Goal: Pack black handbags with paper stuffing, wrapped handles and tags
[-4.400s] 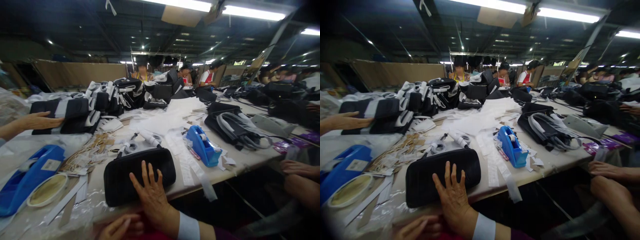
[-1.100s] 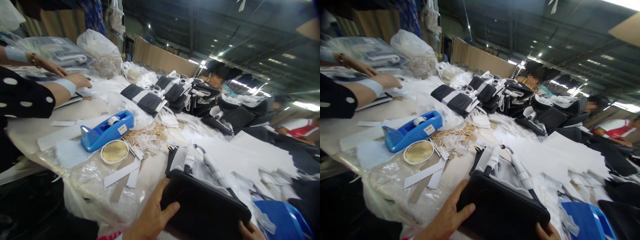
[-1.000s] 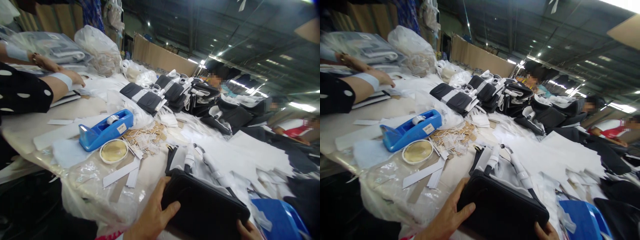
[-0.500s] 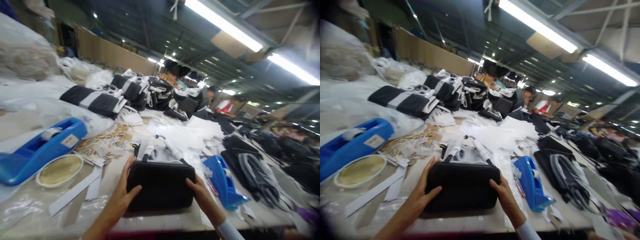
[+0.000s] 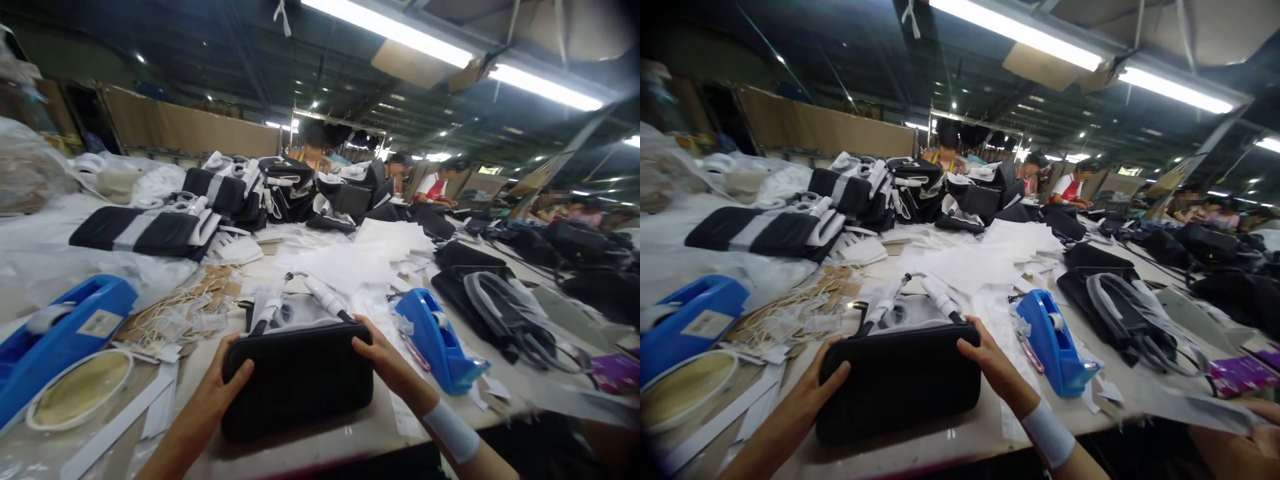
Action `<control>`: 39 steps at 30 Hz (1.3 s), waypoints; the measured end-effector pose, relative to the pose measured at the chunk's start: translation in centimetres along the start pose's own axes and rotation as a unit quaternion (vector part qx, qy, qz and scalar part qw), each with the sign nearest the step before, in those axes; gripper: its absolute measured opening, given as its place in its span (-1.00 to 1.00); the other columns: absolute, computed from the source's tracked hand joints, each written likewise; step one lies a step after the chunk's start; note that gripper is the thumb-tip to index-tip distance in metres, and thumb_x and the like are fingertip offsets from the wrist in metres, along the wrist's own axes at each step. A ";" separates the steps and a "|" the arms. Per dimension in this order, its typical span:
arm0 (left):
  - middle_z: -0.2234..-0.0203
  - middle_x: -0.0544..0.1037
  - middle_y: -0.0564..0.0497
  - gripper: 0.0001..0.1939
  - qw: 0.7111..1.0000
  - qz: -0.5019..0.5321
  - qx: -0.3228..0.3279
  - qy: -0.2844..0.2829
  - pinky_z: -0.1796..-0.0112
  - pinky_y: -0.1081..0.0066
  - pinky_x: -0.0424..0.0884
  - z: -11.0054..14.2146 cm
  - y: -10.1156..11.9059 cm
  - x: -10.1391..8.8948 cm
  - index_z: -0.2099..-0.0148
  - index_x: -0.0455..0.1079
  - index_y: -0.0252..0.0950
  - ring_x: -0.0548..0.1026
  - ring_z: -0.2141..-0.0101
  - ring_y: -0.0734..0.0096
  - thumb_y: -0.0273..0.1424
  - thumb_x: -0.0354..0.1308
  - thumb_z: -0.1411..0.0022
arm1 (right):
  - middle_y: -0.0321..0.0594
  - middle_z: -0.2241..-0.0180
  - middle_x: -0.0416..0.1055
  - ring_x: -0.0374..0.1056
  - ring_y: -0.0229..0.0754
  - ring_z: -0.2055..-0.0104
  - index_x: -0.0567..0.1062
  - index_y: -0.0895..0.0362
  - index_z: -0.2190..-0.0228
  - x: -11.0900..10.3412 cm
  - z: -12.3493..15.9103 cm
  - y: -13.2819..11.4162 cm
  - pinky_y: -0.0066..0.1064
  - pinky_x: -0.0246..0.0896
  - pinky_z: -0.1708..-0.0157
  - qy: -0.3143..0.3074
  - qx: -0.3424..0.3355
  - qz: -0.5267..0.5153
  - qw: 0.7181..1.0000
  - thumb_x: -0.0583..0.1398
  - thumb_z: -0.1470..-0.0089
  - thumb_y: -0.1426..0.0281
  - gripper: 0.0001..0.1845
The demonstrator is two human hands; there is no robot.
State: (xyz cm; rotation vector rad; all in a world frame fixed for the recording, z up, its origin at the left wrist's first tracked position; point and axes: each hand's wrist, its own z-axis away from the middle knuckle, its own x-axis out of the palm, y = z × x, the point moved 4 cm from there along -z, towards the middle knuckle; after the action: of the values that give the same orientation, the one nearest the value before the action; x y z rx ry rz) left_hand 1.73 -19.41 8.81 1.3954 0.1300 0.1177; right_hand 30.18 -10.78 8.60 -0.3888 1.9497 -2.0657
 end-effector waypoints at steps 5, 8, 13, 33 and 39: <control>0.21 0.49 0.01 -0.31 0.997 0.076 -0.021 -0.012 0.30 0.35 0.49 0.0 0.4 0.8 -0.16 0.11 -0.13 0.52 0.24 0.22 0.05 0.21 -0.10 | -0.18 0.00 0.39 0.31 0.00 -0.02 0.29 0.02 -0.07 -0.3 -0.6 -0.6 -0.22 0.14 -0.03 -0.038 0.026 0.010 0.999 0.28 -0.04 0.09 -0.38; 0.15 0.51 -0.01 -0.30 0.995 0.098 -0.036 0.001 0.18 0.33 0.47 -0.5 -0.4 0.6 -0.16 0.17 -0.15 0.51 0.15 0.19 0.03 0.25 -0.08 | -0.20 0.02 0.40 0.30 -0.03 -0.01 0.27 0.02 -0.08 -0.3 -0.9 -0.7 -0.27 0.14 0.01 -0.050 0.036 0.006 0.998 0.28 -0.05 0.10 -0.39; 0.23 0.58 0.02 -0.22 0.980 0.153 -0.111 0.056 0.22 0.34 0.51 -1.0 -2.3 0.3 -0.13 0.24 -0.19 0.56 0.20 0.15 -0.05 0.41 0.09 | -0.28 0.24 0.41 0.32 -0.16 0.21 0.35 0.06 0.09 0.0 -0.9 0.0 -0.39 0.15 0.21 -0.057 0.049 -0.061 0.995 0.30 -0.05 0.16 -0.56; 0.30 0.64 -0.07 -0.45 0.968 0.148 -0.122 0.159 0.21 0.30 0.53 -2.7 -5.5 0.5 0.10 0.47 -0.32 0.59 0.25 0.15 -0.15 0.43 0.12 | -0.29 0.45 0.38 0.28 -0.21 0.37 0.48 0.19 0.40 0.5 -0.9 2.1 -0.42 0.16 0.35 0.063 0.101 -0.108 0.987 0.33 0.04 0.12 -0.63; 0.32 0.63 -0.07 -0.45 0.976 0.007 -0.047 0.213 0.22 0.28 0.49 -3.0 -5.0 0.5 0.20 0.51 -0.36 0.56 0.27 0.13 -0.01 0.36 0.10 | -0.25 0.47 0.45 0.33 -0.15 0.38 0.54 0.19 0.42 0.5 -1.0 3.1 -0.39 0.21 0.37 0.113 0.100 -0.078 0.985 0.35 0.12 0.10 -0.61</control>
State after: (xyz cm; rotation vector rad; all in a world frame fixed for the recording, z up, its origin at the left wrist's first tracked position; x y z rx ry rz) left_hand 1.73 -17.25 3.33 1.2606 0.4655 0.4302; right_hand 29.41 -10.19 5.46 -0.2834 1.8567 -2.4772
